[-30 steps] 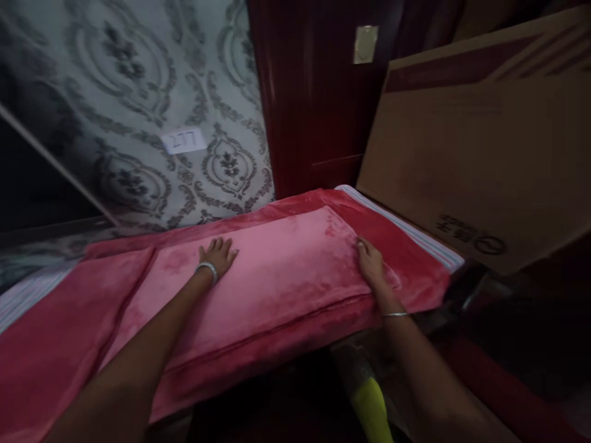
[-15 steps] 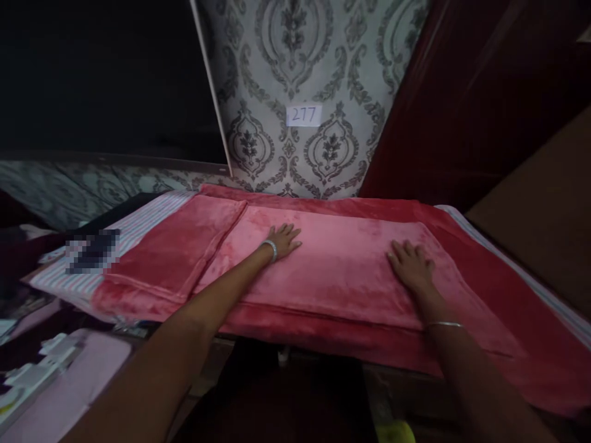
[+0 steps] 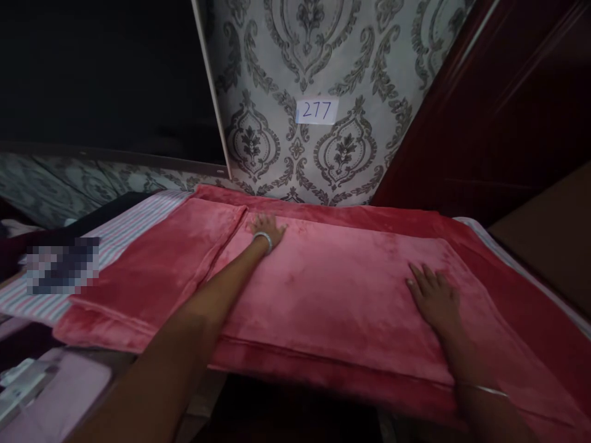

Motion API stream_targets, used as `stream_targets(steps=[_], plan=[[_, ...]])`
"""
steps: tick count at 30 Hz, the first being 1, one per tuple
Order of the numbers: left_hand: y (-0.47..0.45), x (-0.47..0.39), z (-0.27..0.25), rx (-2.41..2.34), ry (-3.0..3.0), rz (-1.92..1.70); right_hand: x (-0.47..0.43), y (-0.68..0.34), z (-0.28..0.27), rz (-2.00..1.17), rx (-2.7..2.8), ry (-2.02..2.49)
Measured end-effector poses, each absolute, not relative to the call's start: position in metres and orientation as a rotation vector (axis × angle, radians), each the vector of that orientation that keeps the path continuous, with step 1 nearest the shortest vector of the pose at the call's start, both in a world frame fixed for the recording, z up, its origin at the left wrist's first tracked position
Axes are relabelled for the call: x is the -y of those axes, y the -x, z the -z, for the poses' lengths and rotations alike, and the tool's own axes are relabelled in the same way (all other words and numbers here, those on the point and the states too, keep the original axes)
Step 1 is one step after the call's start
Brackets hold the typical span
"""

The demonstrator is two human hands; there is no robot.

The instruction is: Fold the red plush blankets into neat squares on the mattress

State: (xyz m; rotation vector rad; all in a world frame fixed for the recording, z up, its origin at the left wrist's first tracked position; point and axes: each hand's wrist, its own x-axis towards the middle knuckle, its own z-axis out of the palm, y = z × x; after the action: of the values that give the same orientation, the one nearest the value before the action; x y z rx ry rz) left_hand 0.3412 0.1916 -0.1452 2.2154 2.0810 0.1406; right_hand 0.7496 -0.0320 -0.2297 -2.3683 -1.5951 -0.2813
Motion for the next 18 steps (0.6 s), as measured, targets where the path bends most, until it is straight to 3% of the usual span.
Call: stream_targets(steps=[6, 13, 18], plan=[[-0.410, -0.177, 0.155, -1.188, -2.765, -0.017, 0.034, -0.747, 0.228, 0.286, 1.591, 2.357], [-0.346, -0.206, 0.144, -1.849, -2.447, -0.040, 0.036, -0.742, 0.223, 0.250, 1.588, 2.332], [-0.302, -0.167, 0.146, -2.034, -2.236, 0.018, 0.034, -0.746, 0.225, 0.193, 1.563, 2.344]])
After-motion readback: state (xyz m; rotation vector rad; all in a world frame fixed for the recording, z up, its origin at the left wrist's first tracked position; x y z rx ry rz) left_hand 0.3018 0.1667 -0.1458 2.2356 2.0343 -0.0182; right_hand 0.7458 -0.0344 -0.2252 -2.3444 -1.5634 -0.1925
